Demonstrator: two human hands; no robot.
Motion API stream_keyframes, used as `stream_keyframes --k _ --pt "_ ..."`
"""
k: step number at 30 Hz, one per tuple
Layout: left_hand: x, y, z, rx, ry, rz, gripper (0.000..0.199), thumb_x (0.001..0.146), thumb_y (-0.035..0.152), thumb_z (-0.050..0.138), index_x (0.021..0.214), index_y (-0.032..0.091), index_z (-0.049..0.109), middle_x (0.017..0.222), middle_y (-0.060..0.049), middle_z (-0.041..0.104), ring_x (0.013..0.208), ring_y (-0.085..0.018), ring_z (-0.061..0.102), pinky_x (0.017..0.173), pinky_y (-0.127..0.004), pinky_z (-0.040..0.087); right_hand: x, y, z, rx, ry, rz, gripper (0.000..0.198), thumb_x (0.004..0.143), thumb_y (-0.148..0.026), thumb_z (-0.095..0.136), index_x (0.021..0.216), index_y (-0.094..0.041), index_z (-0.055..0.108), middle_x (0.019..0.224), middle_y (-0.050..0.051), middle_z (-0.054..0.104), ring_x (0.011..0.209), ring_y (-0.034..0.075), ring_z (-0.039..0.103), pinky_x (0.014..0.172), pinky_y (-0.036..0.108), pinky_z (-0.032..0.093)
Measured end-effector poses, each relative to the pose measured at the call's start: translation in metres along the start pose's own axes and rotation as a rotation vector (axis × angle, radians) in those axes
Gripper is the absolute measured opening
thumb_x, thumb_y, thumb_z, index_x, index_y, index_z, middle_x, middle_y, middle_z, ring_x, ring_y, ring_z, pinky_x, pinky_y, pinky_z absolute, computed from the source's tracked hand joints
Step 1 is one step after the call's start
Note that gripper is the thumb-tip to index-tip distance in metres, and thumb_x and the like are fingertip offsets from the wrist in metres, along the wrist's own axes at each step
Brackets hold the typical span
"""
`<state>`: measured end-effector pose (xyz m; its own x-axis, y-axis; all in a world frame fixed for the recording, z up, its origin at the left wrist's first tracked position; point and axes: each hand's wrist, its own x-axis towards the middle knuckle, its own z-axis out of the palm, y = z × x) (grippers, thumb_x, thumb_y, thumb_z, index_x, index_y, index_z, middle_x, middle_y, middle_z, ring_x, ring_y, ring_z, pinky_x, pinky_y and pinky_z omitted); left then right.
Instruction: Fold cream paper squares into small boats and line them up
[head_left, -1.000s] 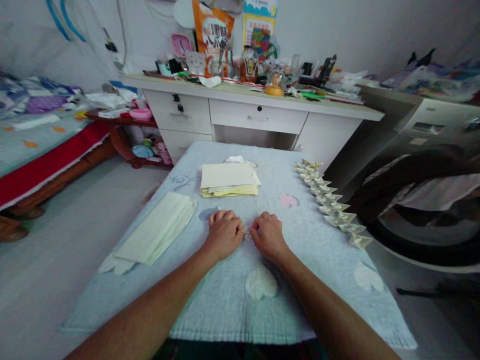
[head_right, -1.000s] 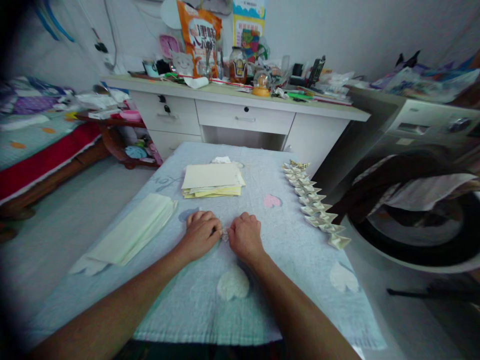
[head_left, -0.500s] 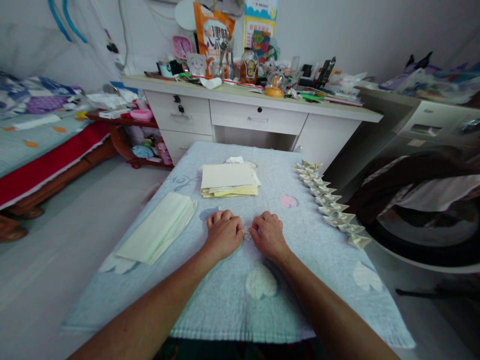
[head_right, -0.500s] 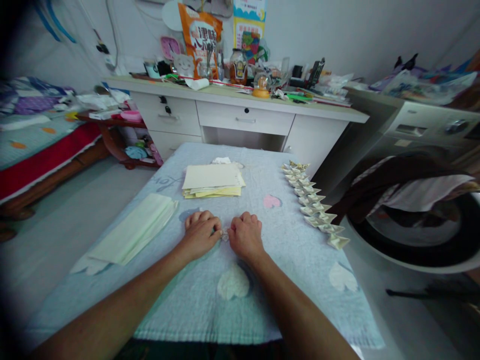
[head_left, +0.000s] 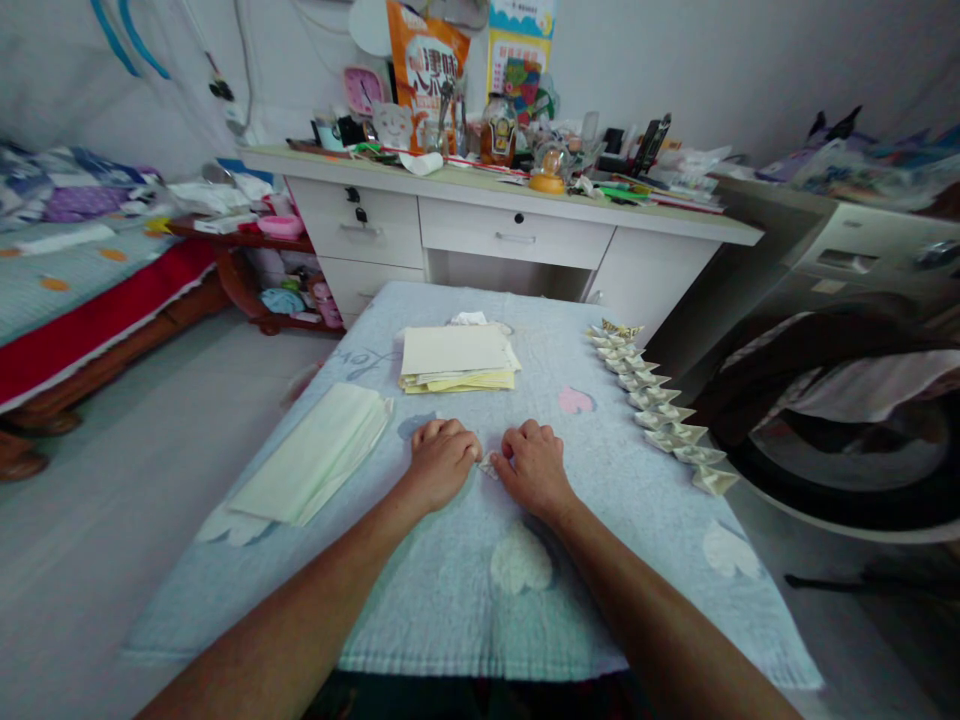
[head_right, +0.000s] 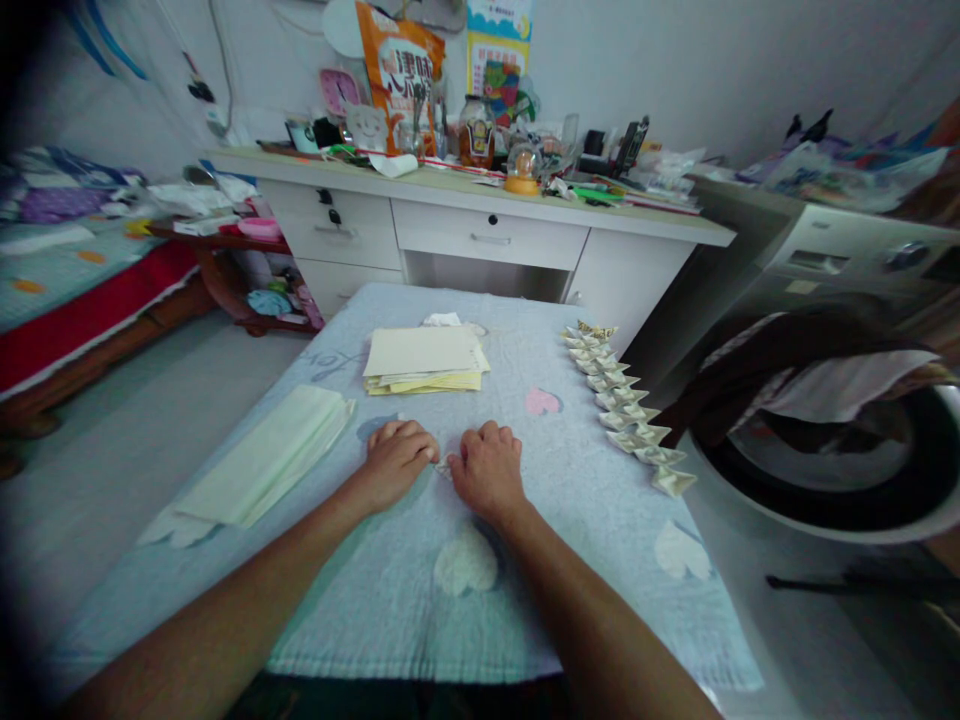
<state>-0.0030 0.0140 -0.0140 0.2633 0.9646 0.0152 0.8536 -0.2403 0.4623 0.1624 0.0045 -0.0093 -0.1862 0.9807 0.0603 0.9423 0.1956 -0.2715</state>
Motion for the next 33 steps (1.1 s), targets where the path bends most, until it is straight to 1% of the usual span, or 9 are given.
stream_keyframes --k 3,5,8,12,17,22,27,31,33 --pt "-0.001 -0.001 -0.002 -0.031 -0.001 -0.009 0.032 0.091 0.027 0.037 0.081 0.025 0.067 0.095 -0.001 0.061 0.101 -0.023 0.046 0.091 -0.041 0.029 0.000 0.000 0.000 0.004 0.004 -0.003 0.022 0.086 -0.043 0.055 0.087 -0.021 0.061 0.096 0.007 0.053 0.092 0.023 0.044 0.076 0.034 0.029" --pt "-0.002 0.000 -0.001 -0.020 0.022 -0.016 0.026 0.089 0.032 0.042 0.082 0.025 0.067 0.094 -0.002 0.061 0.100 -0.024 0.046 0.091 -0.042 0.030 0.000 0.000 -0.001 0.007 0.001 0.000 0.022 0.086 -0.043 0.055 0.086 -0.021 0.061 0.096 0.007 0.053 0.093 0.023 0.044 0.076 0.033 0.029" --pt "-0.002 0.003 0.002 0.016 0.059 -0.018 0.016 0.081 0.038 0.056 0.081 0.025 0.066 0.094 -0.002 0.061 0.102 -0.026 0.045 0.092 -0.043 0.029 0.000 -0.001 -0.002 0.012 -0.007 -0.001 0.021 0.086 -0.043 0.055 0.086 -0.022 0.061 0.096 0.006 0.053 0.094 0.024 0.044 0.076 0.033 0.029" --pt "-0.001 0.007 0.005 0.030 0.075 -0.051 0.010 0.076 0.035 0.063 0.079 0.026 0.065 0.093 -0.002 0.060 0.103 -0.027 0.046 0.092 -0.044 0.028 0.000 0.000 -0.002 0.011 -0.007 -0.004 0.021 0.086 -0.043 0.056 0.087 -0.022 0.061 0.097 0.007 0.053 0.094 0.024 0.044 0.076 0.033 0.028" --pt "-0.002 0.011 0.005 0.010 0.078 -0.082 0.009 0.076 0.034 0.065 0.079 0.025 0.066 0.093 -0.003 0.059 0.105 -0.028 0.045 0.091 -0.045 0.028 0.001 0.007 -0.001 0.072 -0.029 -0.027 0.018 0.084 -0.038 0.058 0.086 -0.020 0.061 0.095 0.006 0.053 0.094 0.022 0.044 0.079 0.033 0.029" --pt "-0.003 0.011 0.006 -0.014 0.086 -0.037 0.009 0.076 0.029 0.064 0.084 0.025 0.066 0.096 -0.003 0.061 0.105 -0.026 0.046 0.093 -0.044 0.027 0.000 0.013 0.000 0.142 -0.031 -0.069 0.012 0.083 -0.032 0.059 0.087 -0.020 0.061 0.095 0.005 0.052 0.094 0.022 0.043 0.080 0.033 0.029" --pt "-0.003 0.012 0.007 -0.060 0.099 -0.019 0.009 0.074 0.026 0.064 0.082 0.025 0.065 0.097 -0.002 0.062 0.105 -0.025 0.047 0.093 -0.042 0.028 -0.001 0.016 0.001 0.196 -0.020 -0.096 0.010 0.081 -0.029 0.061 0.083 -0.019 0.061 0.092 0.004 0.052 0.093 0.021 0.043 0.079 0.033 0.028" --pt "-0.005 0.015 0.004 -0.124 0.122 0.024 0.007 0.073 0.024 0.063 0.079 0.023 0.062 0.092 -0.001 0.065 0.104 -0.024 0.050 0.093 -0.042 0.029 -0.003 0.017 -0.001 0.244 -0.016 -0.120 0.009 0.080 -0.028 0.062 0.082 -0.019 0.061 0.091 0.003 0.052 0.092 0.020 0.043 0.078 0.032 0.027" --pt "-0.006 0.015 0.003 -0.173 0.115 0.049 0.006 0.072 0.024 0.063 0.077 0.022 0.060 0.086 0.000 0.066 0.098 -0.023 0.053 0.093 -0.041 0.030 -0.004 0.017 -0.002 0.255 -0.010 -0.131 0.008 0.080 -0.027 0.062 0.082 -0.019 0.061 0.091 0.003 0.052 0.091 0.020 0.043 0.078 0.031 0.028"
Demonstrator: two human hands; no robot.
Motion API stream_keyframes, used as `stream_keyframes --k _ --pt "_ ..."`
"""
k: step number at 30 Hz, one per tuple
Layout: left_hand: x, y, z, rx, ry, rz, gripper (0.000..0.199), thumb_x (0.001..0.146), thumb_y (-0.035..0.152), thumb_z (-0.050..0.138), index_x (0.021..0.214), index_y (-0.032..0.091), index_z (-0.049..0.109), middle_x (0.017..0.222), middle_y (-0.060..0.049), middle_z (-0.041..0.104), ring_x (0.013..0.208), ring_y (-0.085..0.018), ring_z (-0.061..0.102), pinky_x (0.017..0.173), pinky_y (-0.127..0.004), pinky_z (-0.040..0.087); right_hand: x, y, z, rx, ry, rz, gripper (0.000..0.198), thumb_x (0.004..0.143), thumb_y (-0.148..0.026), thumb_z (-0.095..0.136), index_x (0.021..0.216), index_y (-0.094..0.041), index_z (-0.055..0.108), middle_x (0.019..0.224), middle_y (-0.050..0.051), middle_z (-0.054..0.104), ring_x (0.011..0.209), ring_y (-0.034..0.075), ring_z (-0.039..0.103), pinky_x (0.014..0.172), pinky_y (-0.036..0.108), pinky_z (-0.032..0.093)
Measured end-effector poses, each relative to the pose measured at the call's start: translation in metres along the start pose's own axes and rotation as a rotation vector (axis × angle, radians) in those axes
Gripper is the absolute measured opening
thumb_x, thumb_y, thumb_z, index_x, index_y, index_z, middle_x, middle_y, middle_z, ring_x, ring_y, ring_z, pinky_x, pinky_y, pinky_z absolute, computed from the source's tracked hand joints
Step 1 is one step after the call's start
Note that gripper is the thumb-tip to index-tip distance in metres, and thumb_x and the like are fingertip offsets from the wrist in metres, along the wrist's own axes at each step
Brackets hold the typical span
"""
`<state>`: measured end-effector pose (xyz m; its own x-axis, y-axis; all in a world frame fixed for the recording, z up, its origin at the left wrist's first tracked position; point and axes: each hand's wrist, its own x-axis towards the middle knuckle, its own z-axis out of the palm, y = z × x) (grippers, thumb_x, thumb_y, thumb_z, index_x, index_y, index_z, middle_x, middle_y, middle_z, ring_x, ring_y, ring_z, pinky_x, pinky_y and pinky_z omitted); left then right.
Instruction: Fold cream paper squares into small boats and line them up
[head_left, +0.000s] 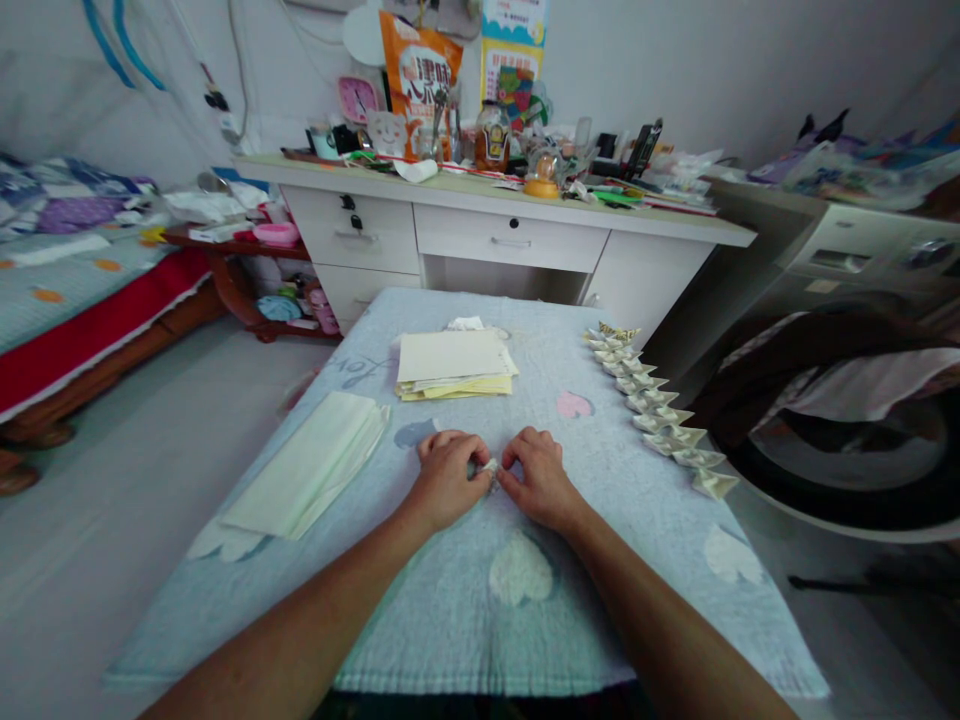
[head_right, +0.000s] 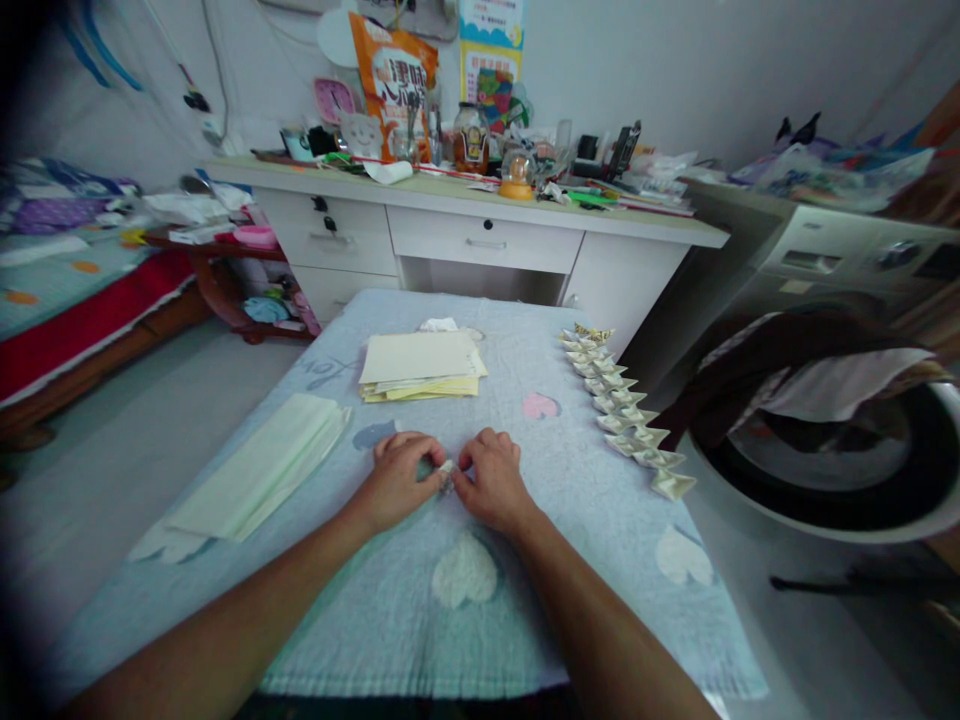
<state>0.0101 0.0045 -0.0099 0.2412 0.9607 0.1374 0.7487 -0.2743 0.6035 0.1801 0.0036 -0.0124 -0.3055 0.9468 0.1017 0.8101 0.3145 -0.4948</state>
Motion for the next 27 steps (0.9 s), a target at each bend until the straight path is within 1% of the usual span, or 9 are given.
stream_keyframes --k 2,4,7,10,13,18,23,27 --pt "0.000 -0.002 0.000 -0.072 -0.011 0.020 0.008 0.072 0.024 0.064 0.078 0.021 0.060 0.080 0.001 0.065 0.090 -0.020 0.057 0.093 -0.040 0.032 -0.001 -0.001 -0.001 0.010 0.006 -0.016 0.009 0.080 -0.027 0.062 0.083 -0.019 0.060 0.091 0.003 0.052 0.091 0.020 0.043 0.078 0.031 0.028" --pt "0.001 -0.006 0.000 -0.175 -0.005 0.030 0.015 0.072 0.024 0.065 0.086 0.021 0.061 0.077 0.001 0.065 0.083 -0.018 0.059 0.091 -0.038 0.036 -0.002 -0.002 -0.003 0.030 0.015 -0.035 0.009 0.081 -0.027 0.062 0.083 -0.019 0.060 0.092 0.003 0.052 0.091 0.020 0.043 0.079 0.031 0.029" --pt "0.003 -0.011 -0.001 -0.364 -0.010 0.011 0.027 0.074 0.024 0.063 0.100 0.020 0.061 0.078 0.000 0.066 0.081 -0.017 0.061 0.084 -0.032 0.043 -0.002 -0.004 -0.007 0.075 0.050 -0.056 0.014 0.083 -0.030 0.061 0.090 -0.019 0.059 0.095 0.004 0.052 0.093 0.020 0.044 0.081 0.032 0.031" --pt "0.003 -0.012 -0.004 -0.472 -0.030 -0.016 0.027 0.076 0.025 0.061 0.102 0.018 0.064 0.084 -0.002 0.066 0.080 -0.016 0.061 0.079 -0.029 0.046 -0.003 -0.005 -0.011 0.146 0.073 -0.098 0.017 0.087 -0.034 0.058 0.096 -0.020 0.060 0.096 0.005 0.054 0.094 0.019 0.046 0.083 0.032 0.033" --pt "0.003 -0.010 -0.008 -0.499 -0.009 -0.013 0.021 0.076 0.025 0.061 0.096 0.018 0.066 0.087 -0.003 0.067 0.083 -0.017 0.060 0.082 -0.029 0.046 -0.002 -0.005 -0.013 0.208 0.054 -0.151 0.016 0.090 -0.034 0.055 0.088 -0.019 0.061 0.088 0.003 0.056 0.089 0.018 0.048 0.081 0.031 0.035" --pt "0.004 -0.008 -0.011 -0.516 0.007 0.006 0.014 0.078 0.025 0.057 0.089 0.018 0.063 0.083 -0.001 0.064 0.083 -0.016 0.058 0.083 -0.029 0.046 -0.001 -0.006 -0.012 0.242 0.074 -0.187 0.023 0.092 -0.033 0.051 0.077 -0.018 0.059 0.081 0.002 0.056 0.081 0.016 0.050 0.078 0.029 0.036" --pt "0.004 -0.006 -0.013 -0.530 -0.019 0.028 0.011 0.078 0.026 0.057 0.084 0.018 0.060 0.079 0.000 0.061 0.080 -0.015 0.057 0.079 -0.027 0.045 -0.001 -0.006 -0.010 0.281 0.089 -0.205 0.024 0.092 -0.032 0.051 0.074 -0.018 0.058 0.079 0.001 0.056 0.080 0.015 0.050 0.080 0.029 0.036" --pt "0.003 -0.006 -0.014 -0.524 -0.046 0.031 0.013 0.079 0.028 0.058 0.085 0.018 0.060 0.079 0.000 0.062 0.080 -0.015 0.057 0.077 -0.025 0.045 -0.001 -0.006 -0.011 0.296 0.073 -0.209 0.025 0.092 -0.031 0.049 0.072 -0.019 0.059 0.077 0.001 0.055 0.080 0.015 0.051 0.080 0.029 0.036"
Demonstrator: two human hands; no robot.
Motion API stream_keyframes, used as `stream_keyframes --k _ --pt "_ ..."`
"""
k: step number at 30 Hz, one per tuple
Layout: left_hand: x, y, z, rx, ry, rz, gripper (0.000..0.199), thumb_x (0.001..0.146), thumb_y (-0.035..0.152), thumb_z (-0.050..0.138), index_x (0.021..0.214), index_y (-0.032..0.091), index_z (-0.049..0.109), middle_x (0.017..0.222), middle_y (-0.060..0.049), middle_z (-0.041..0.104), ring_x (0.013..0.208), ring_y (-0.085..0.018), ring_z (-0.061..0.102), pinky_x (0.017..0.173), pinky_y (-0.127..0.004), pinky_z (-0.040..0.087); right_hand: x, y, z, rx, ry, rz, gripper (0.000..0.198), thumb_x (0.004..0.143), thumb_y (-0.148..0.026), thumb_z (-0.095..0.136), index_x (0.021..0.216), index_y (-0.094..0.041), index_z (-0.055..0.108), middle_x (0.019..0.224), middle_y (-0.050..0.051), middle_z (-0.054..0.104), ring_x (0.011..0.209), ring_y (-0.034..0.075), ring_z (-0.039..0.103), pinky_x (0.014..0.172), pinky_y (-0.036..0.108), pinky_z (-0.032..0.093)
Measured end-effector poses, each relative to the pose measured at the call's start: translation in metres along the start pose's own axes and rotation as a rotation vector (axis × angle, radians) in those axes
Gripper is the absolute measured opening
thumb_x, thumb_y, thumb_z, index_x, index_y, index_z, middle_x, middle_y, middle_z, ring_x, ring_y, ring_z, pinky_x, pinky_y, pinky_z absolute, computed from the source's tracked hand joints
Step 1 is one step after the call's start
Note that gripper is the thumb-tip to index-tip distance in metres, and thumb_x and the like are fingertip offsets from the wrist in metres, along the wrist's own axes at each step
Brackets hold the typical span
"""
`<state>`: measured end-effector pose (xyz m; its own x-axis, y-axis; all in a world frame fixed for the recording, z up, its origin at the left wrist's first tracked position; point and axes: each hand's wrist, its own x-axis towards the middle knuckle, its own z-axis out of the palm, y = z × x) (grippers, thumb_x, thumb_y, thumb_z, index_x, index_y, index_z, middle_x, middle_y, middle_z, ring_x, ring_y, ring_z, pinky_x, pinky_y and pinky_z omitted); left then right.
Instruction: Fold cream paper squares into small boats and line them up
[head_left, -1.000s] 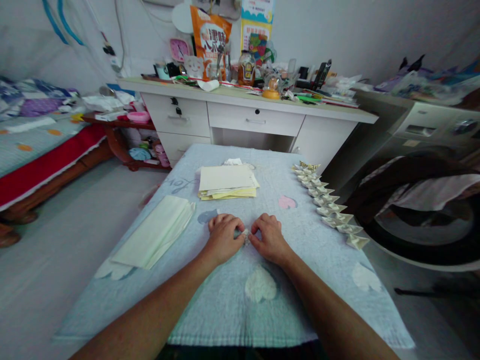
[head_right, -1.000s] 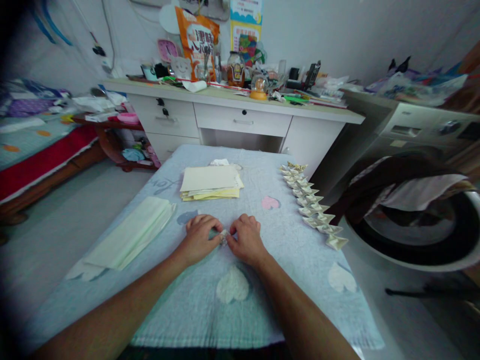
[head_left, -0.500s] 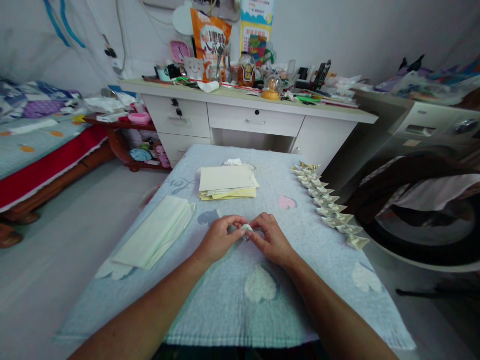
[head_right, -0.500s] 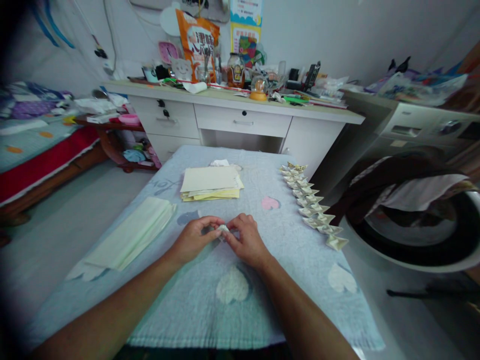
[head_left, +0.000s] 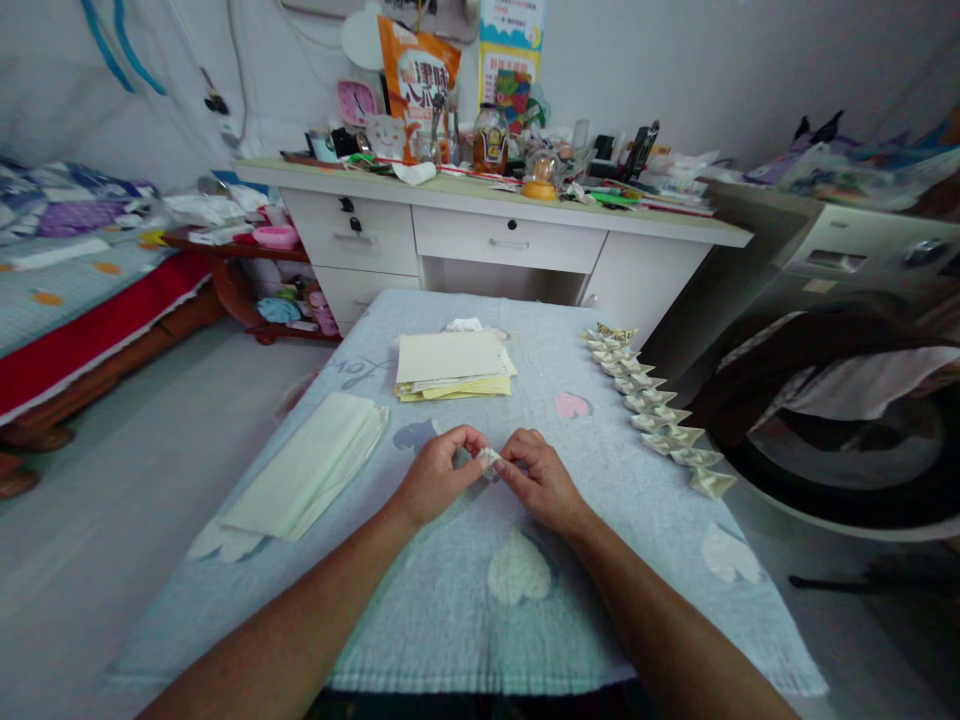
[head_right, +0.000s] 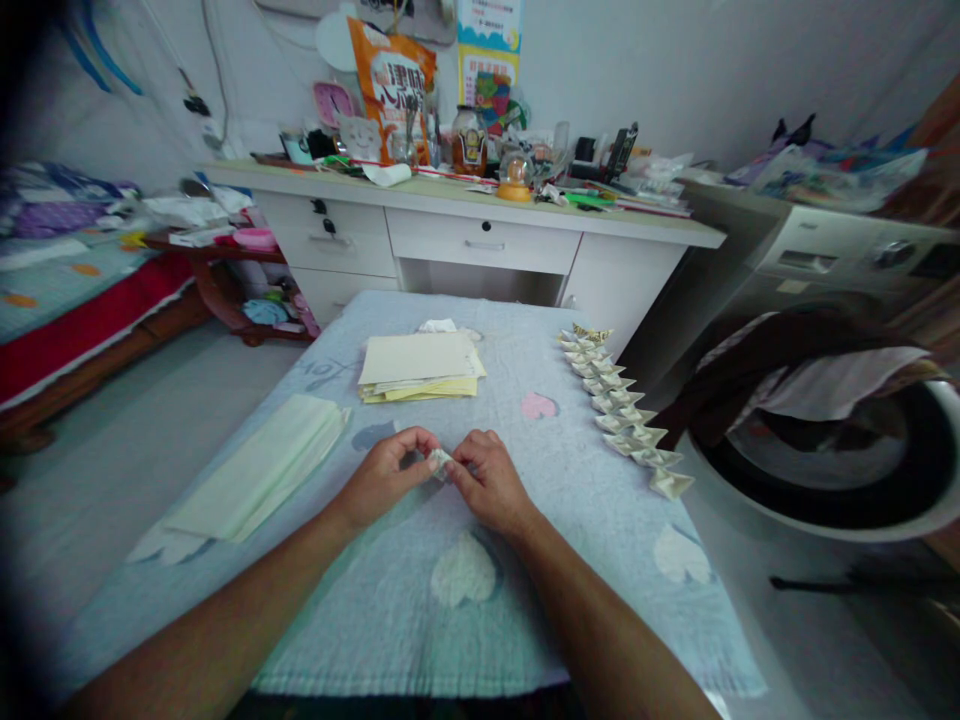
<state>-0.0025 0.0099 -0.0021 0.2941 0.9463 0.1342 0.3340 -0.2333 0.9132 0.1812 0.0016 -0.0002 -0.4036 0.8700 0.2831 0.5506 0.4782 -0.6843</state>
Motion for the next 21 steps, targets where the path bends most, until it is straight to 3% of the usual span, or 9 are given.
stream_keyframes --k 5,10,17,21 --pt "0.0005 -0.0005 -0.0002 0.019 -0.004 -0.024 0.018 0.076 0.034 0.063 0.083 0.017 0.062 0.078 -0.001 0.063 0.077 -0.015 0.057 0.073 -0.025 0.045 0.0011 -0.0010 -0.0036 -0.004 -0.035 -0.035 0.028 0.094 -0.031 0.046 0.072 -0.019 0.059 0.074 0.000 0.054 0.078 0.014 0.050 0.080 0.029 0.035" --pt "0.0008 -0.0031 0.0009 -0.021 -0.030 -0.052 0.023 0.077 0.031 0.062 0.094 0.017 0.068 0.078 -0.001 0.065 0.076 -0.016 0.059 0.072 -0.026 0.046 0.0009 -0.0017 -0.0058 0.007 -0.072 -0.042 0.030 0.095 -0.032 0.044 0.072 -0.019 0.060 0.075 0.001 0.054 0.079 0.014 0.050 0.082 0.030 0.035" --pt "0.0014 -0.0098 0.0020 -0.092 -0.072 -0.051 0.018 0.080 0.030 0.057 0.086 0.016 0.067 0.077 -0.001 0.064 0.075 -0.015 0.057 0.072 -0.026 0.045 -0.0005 -0.0044 -0.0060 0.044 -0.045 -0.028 0.008 0.083 -0.024 0.057 0.076 -0.019 0.058 0.080 0.001 0.057 0.084 0.016 0.051 0.082 0.030 0.036" --pt "0.0016 -0.0097 0.0026 -0.127 -0.070 -0.077 0.019 0.079 0.031 0.058 0.086 0.015 0.068 0.076 -0.001 0.064 0.072 -0.014 0.056 0.069 -0.025 0.045 -0.0003 -0.0054 -0.0071 0.072 -0.030 -0.053 0.014 0.087 -0.026 0.052 0.076 -0.019 0.058 0.078 0.001 0.057 0.082 0.016 0.051 0.081 0.030 0.036"
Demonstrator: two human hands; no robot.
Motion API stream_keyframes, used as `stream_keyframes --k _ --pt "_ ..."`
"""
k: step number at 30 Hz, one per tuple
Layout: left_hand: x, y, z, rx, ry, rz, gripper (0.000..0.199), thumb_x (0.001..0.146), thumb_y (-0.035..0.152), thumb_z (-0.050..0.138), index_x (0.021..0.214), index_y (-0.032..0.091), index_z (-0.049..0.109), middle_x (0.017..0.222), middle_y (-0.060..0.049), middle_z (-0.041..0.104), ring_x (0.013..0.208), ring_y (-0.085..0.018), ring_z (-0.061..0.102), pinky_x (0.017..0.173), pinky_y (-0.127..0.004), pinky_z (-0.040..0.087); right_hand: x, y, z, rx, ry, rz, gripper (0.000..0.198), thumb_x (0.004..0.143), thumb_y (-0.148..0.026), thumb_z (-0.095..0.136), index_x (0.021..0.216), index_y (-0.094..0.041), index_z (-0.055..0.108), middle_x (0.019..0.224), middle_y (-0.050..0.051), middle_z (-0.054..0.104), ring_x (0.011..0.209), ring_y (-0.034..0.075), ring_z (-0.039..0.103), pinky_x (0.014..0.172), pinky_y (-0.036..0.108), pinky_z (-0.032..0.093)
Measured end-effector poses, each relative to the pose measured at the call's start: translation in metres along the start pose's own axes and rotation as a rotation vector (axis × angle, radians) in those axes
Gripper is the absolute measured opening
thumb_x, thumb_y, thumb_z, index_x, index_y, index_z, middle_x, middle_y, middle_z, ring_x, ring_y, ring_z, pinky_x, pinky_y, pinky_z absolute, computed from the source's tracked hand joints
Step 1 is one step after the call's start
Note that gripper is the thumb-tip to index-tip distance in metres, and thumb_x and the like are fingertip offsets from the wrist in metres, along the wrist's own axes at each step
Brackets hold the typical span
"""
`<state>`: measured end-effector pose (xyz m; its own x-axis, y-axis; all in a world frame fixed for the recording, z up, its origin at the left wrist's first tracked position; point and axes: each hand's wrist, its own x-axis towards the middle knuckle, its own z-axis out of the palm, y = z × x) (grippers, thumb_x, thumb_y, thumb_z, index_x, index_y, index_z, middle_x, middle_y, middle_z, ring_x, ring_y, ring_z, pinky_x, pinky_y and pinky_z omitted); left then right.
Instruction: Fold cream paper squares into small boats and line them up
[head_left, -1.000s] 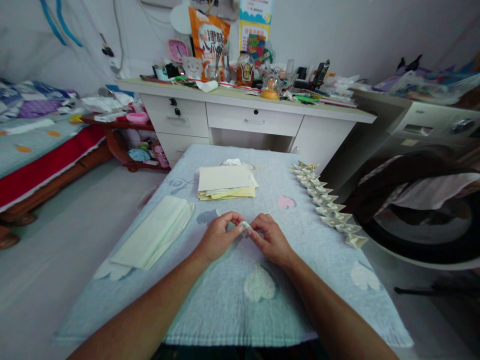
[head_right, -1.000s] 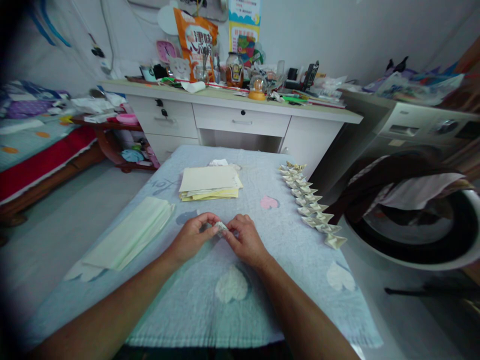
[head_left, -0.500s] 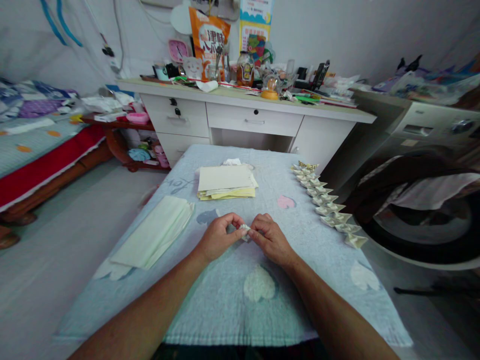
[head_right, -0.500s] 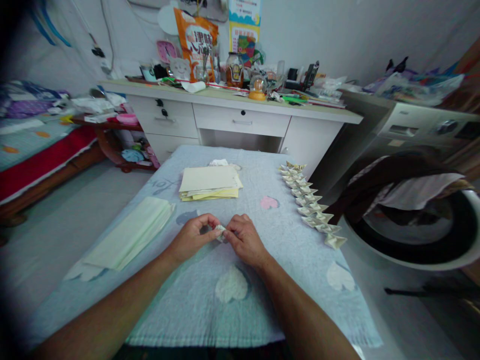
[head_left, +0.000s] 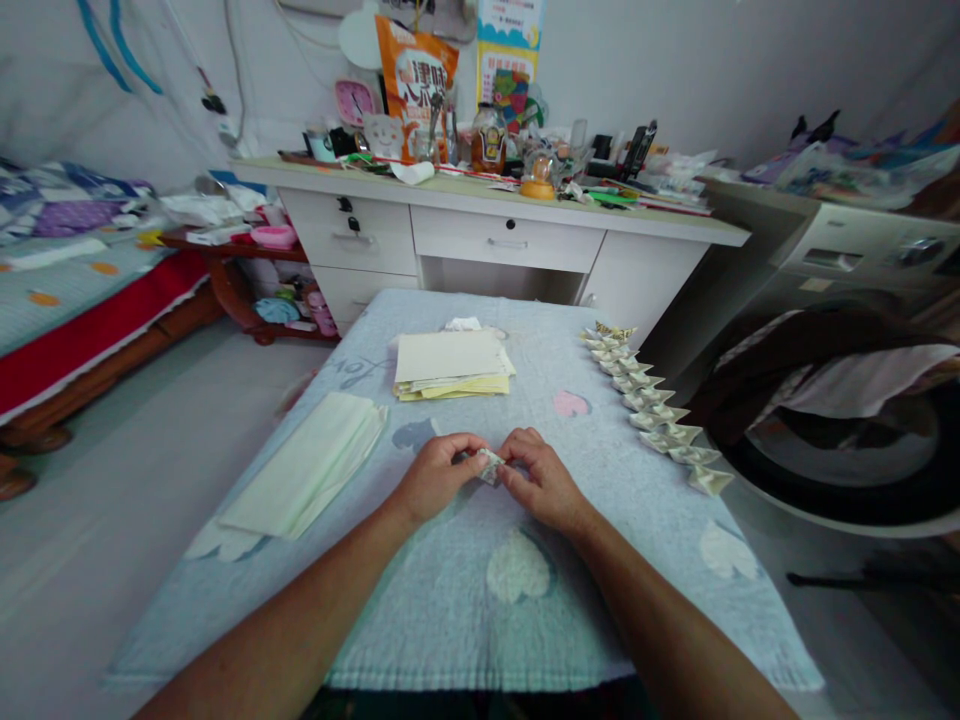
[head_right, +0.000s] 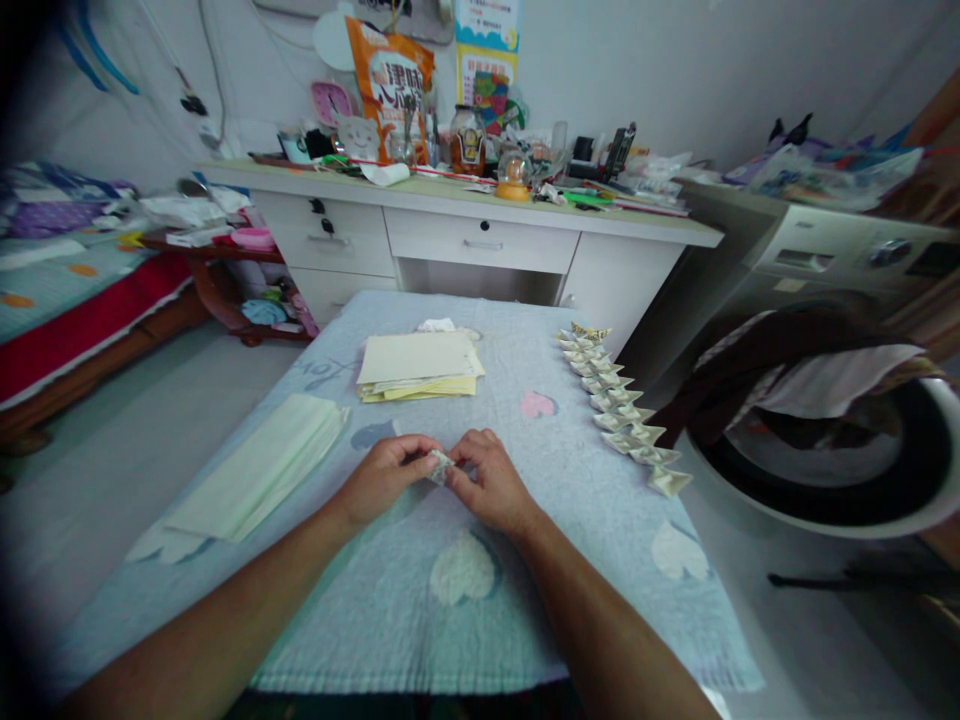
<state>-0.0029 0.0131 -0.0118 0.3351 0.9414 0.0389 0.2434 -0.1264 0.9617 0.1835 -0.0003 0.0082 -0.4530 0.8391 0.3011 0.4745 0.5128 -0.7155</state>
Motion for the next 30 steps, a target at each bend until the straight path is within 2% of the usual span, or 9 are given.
stream_keyframes --k 7,18,23,30 --pt "0.000 0.001 0.001 -0.013 0.009 -0.004 0.020 0.080 0.030 0.058 0.084 0.015 0.069 0.075 -0.002 0.066 0.072 -0.015 0.057 0.068 -0.025 0.044 -0.001 0.005 0.002 0.012 0.013 -0.013 0.022 0.091 -0.029 0.048 0.075 -0.019 0.058 0.077 0.001 0.056 0.081 0.016 0.050 0.081 0.030 0.036" --pt "-0.001 0.004 0.000 0.129 0.048 0.080 0.018 0.079 0.029 0.059 0.082 0.015 0.071 0.078 -0.004 0.069 0.076 -0.017 0.061 0.073 -0.027 0.046 0.000 0.010 0.011 0.038 0.091 0.043 0.027 0.089 -0.028 0.051 0.064 -0.019 0.055 0.069 0.000 0.052 0.074 0.016 0.047 0.073 0.030 0.033" --pt "-0.002 0.007 0.004 0.100 0.099 0.065 0.017 0.078 0.027 0.058 0.082 0.015 0.070 0.077 -0.003 0.069 0.075 -0.016 0.061 0.073 -0.026 0.046 0.000 0.010 0.014 0.049 0.105 0.056 0.022 0.087 -0.033 0.056 0.069 -0.019 0.056 0.072 0.000 0.054 0.076 0.016 0.048 0.074 0.030 0.034" --pt "-0.002 0.007 0.003 0.083 0.008 0.046 0.016 0.078 0.026 0.058 0.081 0.015 0.070 0.073 -0.002 0.067 0.070 -0.015 0.058 0.068 -0.025 0.044 0.001 0.010 0.013 0.071 0.093 0.041 0.025 0.086 -0.030 0.056 0.065 -0.018 0.053 0.068 0.000 0.051 0.072 0.015 0.047 0.072 0.030 0.033"
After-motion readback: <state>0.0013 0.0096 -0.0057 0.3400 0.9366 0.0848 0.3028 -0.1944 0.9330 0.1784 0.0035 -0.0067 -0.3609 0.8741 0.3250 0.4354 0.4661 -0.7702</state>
